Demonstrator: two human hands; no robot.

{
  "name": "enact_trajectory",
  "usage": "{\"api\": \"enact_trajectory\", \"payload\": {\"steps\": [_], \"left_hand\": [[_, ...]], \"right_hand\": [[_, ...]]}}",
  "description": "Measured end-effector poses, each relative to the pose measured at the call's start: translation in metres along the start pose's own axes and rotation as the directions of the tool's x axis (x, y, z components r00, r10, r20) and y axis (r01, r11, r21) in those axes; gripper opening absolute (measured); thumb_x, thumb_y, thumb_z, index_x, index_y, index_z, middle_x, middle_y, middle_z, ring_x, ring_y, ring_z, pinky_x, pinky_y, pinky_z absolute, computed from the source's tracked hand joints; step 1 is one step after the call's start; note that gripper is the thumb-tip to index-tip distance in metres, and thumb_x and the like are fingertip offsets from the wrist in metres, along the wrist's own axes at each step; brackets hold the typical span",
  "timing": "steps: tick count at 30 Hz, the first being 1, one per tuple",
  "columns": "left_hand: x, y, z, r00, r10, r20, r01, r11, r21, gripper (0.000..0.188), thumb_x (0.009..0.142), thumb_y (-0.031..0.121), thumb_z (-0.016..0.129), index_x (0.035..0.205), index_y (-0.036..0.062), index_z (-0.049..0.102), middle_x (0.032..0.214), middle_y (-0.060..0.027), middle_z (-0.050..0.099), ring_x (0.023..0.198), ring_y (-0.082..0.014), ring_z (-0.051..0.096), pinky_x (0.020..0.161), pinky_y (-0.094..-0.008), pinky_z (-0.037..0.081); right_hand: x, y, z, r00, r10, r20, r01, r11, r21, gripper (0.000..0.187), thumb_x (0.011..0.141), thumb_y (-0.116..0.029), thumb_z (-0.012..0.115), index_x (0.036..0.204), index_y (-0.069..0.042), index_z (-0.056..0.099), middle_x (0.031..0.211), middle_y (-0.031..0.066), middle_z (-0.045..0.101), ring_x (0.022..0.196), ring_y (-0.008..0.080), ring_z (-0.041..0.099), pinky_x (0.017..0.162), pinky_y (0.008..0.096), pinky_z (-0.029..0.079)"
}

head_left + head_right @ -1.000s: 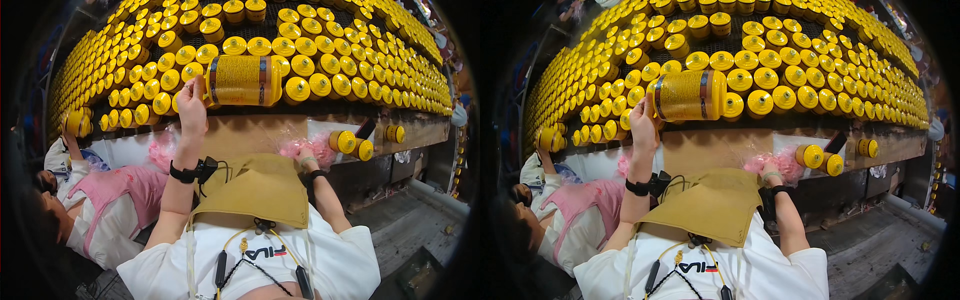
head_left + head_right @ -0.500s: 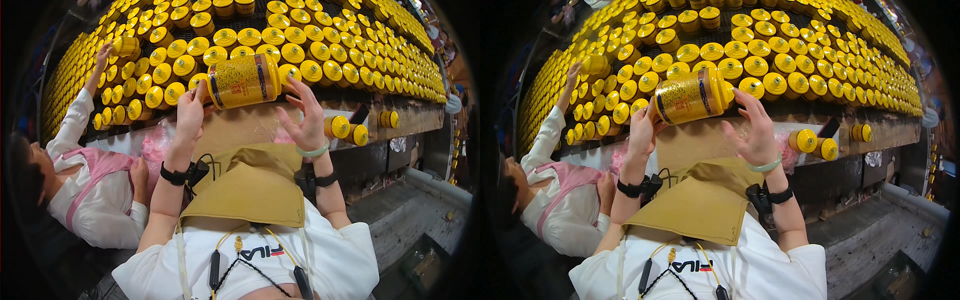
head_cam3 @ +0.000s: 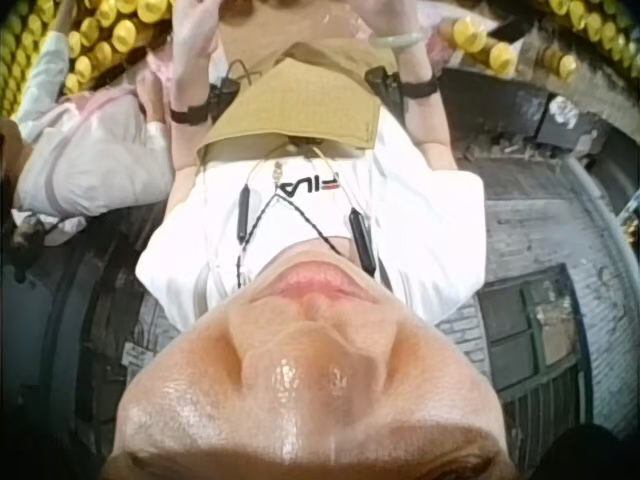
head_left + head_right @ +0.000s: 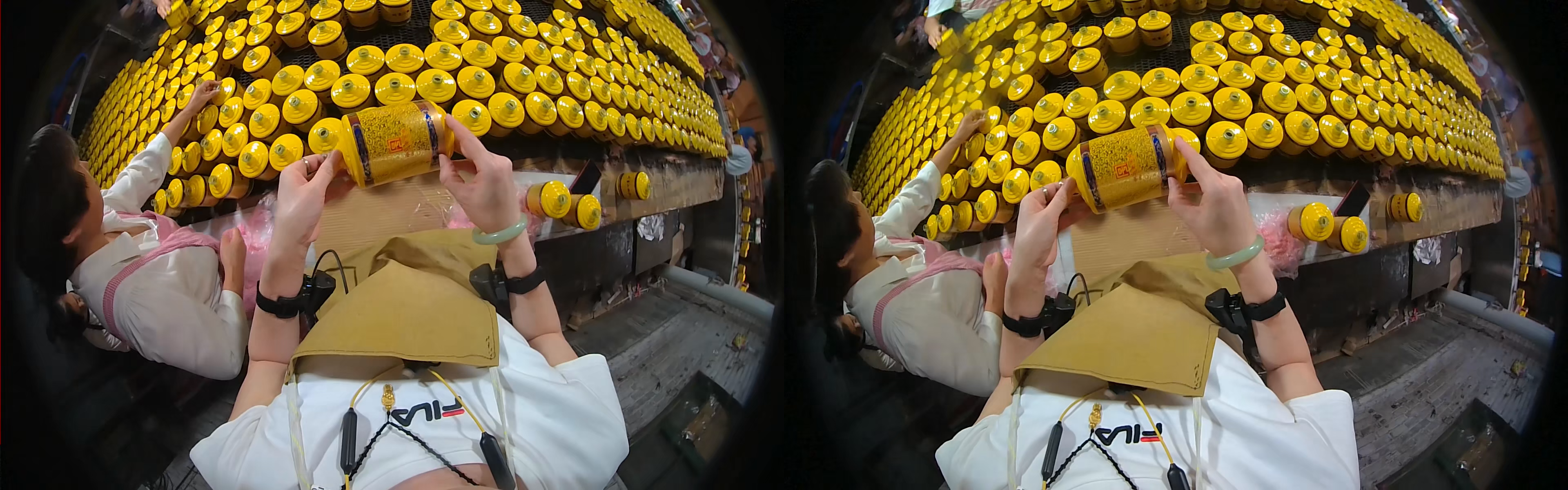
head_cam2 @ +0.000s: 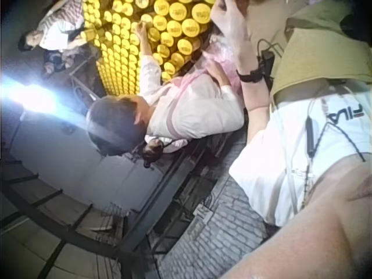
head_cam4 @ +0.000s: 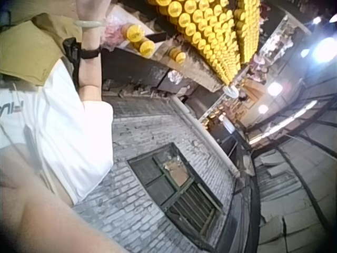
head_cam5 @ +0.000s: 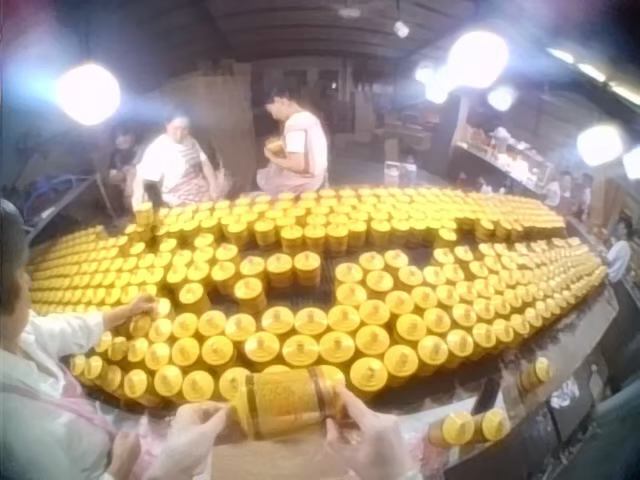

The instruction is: Picking up yellow canisters from a conveyor belt, inspecting them, and placing them back down.

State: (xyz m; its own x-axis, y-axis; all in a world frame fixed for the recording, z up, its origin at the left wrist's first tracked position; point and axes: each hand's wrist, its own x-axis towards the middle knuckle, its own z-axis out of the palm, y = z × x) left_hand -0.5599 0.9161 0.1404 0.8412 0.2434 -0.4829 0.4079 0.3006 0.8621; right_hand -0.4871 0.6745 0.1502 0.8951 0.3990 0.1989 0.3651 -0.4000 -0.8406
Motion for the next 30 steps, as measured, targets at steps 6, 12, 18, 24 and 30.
{"api": "enact_trajectory", "payload": {"steps": [6,12,18,24,30], "left_hand": [[0.004,-0.007,-0.014,0.983,0.161,-0.091,-0.13,0.951,0.281,0.025,0.097,0.02,0.058,0.099,-0.0044,0.065,0.091,-0.0074,0.069,0.076,-0.0103,0.065,0.072,-0.0228,0.054],[0.01,-0.022,-0.018,0.926,0.336,-0.17,-0.255,0.891,0.376,0.031,0.094,0.025,0.064,0.089,-0.0049,0.067,0.073,-0.0061,0.068,0.063,-0.0077,0.054,0.058,-0.025,0.042],[0.008,-0.018,-0.016,0.863,0.47,-0.187,-0.353,0.824,0.443,0.032,0.094,0.027,0.063,0.086,-0.0038,0.067,0.073,-0.0077,0.068,0.064,-0.0089,0.054,0.06,-0.0265,0.043],[0.01,-0.023,-0.021,0.909,0.378,-0.176,-0.28,0.866,0.414,0.025,0.098,0.02,0.058,0.087,-0.0016,0.065,0.082,-0.0015,0.064,0.071,-0.0057,0.056,0.071,-0.022,0.05],[0.011,-0.028,-0.02,0.907,0.344,-0.241,-0.285,0.925,0.25,0.024,0.099,0.019,0.056,0.089,0.0001,0.066,0.085,-0.001,0.065,0.077,-0.0056,0.058,0.073,-0.0242,0.052]], "right_hand": [[-0.004,0.01,0.016,1.0,-0.005,-0.007,0.005,1.0,-0.03,0.05,0.08,0.002,0.063,0.129,0.0,0.054,0.082,0.0219,0.066,0.073,0.0298,0.07,0.065,0.0336,0.054],[-0.003,0.008,0.018,0.997,-0.047,-0.057,0.047,0.999,-0.004,0.042,0.08,-0.002,0.065,0.122,-0.001,0.06,0.085,0.0203,0.068,0.076,0.0266,0.071,0.067,0.0324,0.055],[-0.006,0.014,0.028,0.993,0.052,-0.102,-0.041,0.994,0.099,0.034,0.081,-0.004,0.065,0.115,-0.002,0.064,0.087,0.0183,0.07,0.078,0.0237,0.072,0.069,0.0304,0.055],[-0.006,0.012,0.027,0.975,0.171,-0.142,-0.161,0.984,0.079,0.029,0.083,0.0,0.062,0.111,0.0,0.065,0.086,0.0167,0.071,0.08,0.0204,0.072,0.07,0.0301,0.055],[-0.005,0.008,0.036,0.981,0.054,-0.188,-0.015,0.979,0.204,0.027,0.081,-0.002,0.067,0.107,0.003,0.064,0.094,0.0146,0.072,0.087,0.0208,0.072,0.076,0.0287,0.056]]}}
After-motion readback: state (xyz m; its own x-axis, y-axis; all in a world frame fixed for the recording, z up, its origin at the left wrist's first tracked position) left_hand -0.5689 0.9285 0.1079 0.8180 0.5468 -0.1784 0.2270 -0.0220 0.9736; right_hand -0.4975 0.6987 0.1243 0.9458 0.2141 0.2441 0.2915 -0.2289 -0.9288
